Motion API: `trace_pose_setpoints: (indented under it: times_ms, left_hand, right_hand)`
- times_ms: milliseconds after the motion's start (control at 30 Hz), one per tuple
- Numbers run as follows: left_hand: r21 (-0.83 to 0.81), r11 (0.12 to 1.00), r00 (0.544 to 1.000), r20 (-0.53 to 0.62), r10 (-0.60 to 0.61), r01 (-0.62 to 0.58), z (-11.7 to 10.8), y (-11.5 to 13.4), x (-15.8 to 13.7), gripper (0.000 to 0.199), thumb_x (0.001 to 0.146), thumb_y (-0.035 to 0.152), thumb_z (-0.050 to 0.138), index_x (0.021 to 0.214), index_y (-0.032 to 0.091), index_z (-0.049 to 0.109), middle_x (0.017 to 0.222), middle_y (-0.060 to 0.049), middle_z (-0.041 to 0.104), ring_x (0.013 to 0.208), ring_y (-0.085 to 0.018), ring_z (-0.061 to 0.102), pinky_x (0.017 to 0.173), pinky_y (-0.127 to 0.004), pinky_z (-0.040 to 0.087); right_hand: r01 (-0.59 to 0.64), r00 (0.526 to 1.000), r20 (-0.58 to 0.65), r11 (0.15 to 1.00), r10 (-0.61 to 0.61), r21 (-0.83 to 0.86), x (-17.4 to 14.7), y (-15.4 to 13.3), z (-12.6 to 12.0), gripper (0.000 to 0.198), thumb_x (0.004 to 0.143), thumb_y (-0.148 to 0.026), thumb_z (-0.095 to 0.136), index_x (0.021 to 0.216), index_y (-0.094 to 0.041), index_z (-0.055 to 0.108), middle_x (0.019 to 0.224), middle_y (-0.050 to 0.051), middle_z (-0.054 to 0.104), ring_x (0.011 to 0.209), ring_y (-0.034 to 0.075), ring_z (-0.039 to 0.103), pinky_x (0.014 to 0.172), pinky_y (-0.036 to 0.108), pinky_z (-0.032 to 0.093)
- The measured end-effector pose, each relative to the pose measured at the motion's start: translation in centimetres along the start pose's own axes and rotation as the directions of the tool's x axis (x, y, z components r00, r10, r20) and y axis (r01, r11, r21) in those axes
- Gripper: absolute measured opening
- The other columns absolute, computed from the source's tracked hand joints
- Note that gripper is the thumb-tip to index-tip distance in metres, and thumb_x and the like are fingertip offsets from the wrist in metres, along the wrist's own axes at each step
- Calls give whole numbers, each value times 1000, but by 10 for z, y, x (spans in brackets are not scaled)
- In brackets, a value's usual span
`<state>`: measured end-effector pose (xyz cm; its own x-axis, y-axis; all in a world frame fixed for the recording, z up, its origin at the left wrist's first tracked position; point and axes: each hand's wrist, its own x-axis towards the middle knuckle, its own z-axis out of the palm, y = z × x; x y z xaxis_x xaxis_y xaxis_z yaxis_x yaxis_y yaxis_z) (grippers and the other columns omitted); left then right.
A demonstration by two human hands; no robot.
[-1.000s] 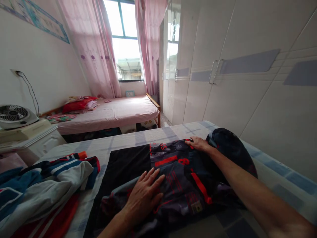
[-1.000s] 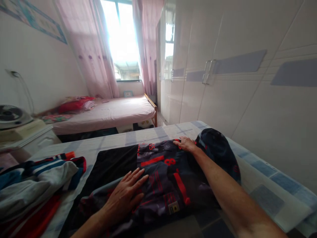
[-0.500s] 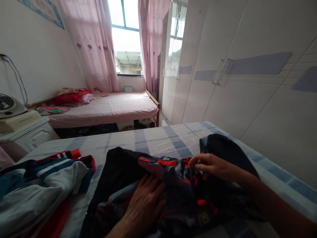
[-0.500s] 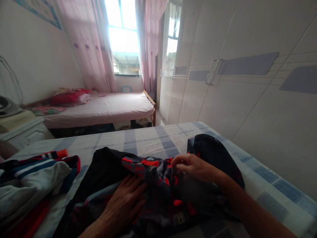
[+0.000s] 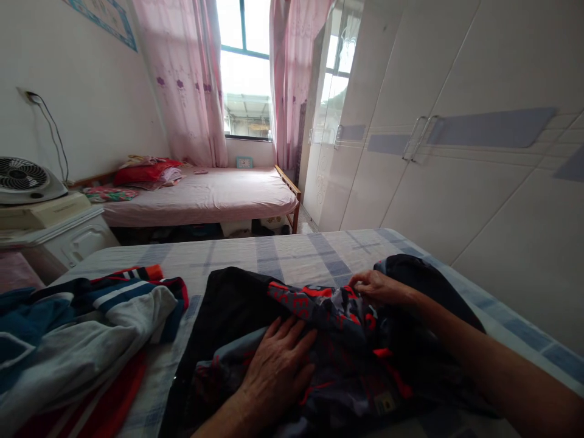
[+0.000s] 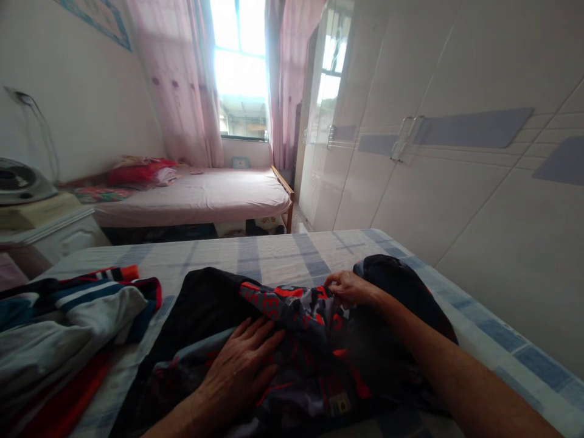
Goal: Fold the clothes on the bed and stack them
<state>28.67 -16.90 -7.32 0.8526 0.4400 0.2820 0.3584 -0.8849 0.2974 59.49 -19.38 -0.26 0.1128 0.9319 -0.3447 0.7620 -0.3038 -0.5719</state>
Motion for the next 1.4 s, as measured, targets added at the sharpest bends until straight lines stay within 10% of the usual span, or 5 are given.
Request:
trace_pose_setpoints:
  times_ms: [300, 567, 867, 1100, 1400]
  left_hand:
    - [-22, 1000, 999, -49, 2, -3, 0, 2, -2, 50, 84, 37, 57, 132, 33, 46, 138, -2, 50, 129, -23, 42, 112, -47, 28]
    - [67, 998, 1000, -5, 9, -9, 3, 0, -4, 61, 79, 23, 60, 137, 30, 41, 144, -7, 44, 134, -28, 36, 109, -52, 29]
    - [7, 1000, 1000, -5, -26, 26, 7, -1, -4, 51, 86, 35, 53, 136, 33, 42, 143, -5, 45, 132, -27, 39, 110, -53, 28]
    - [21, 1000, 1000, 1, -19, 19, 4, 0, -4, 51, 86, 35, 53, 136, 32, 42, 143, -6, 46, 131, -27, 41, 109, -53, 30]
    - [78, 997, 998, 50, -28, 24, 5, -1, -2, 54, 85, 30, 53, 137, 34, 39, 145, -4, 42, 133, -27, 38, 108, -54, 31]
  right_hand:
    - [130, 952, -301, 960, -52, 247, -9, -12, 8, 32, 78, -41, 50, 91, -16, 65, 56, -2, 56, 47, 10, 48, 45, 21, 39]
    - [492, 507, -862, 828, -21, 269, -23, -53, -34, 30, 80, -43, 53, 96, -20, 63, 73, 0, 61, 61, 12, 54, 55, 23, 46]
    - [147, 965, -261, 869, -21, 473, 4, -47, -14, 57, 84, -55, 42, 130, -20, 44, 110, 11, 65, 82, 21, 65, 62, 30, 51]
    - [95, 928, -330, 968, -171, -234, 41, -73, -18, 17, 74, -24, 60, 89, -19, 67, 81, 4, 70, 82, 21, 62, 73, 27, 46]
    - [-209, 612, -787, 944, -76, -254, 52, -46, -83, 63, 85, -43, 45, 138, -9, 39, 139, 19, 44, 124, 31, 44, 100, 43, 37]
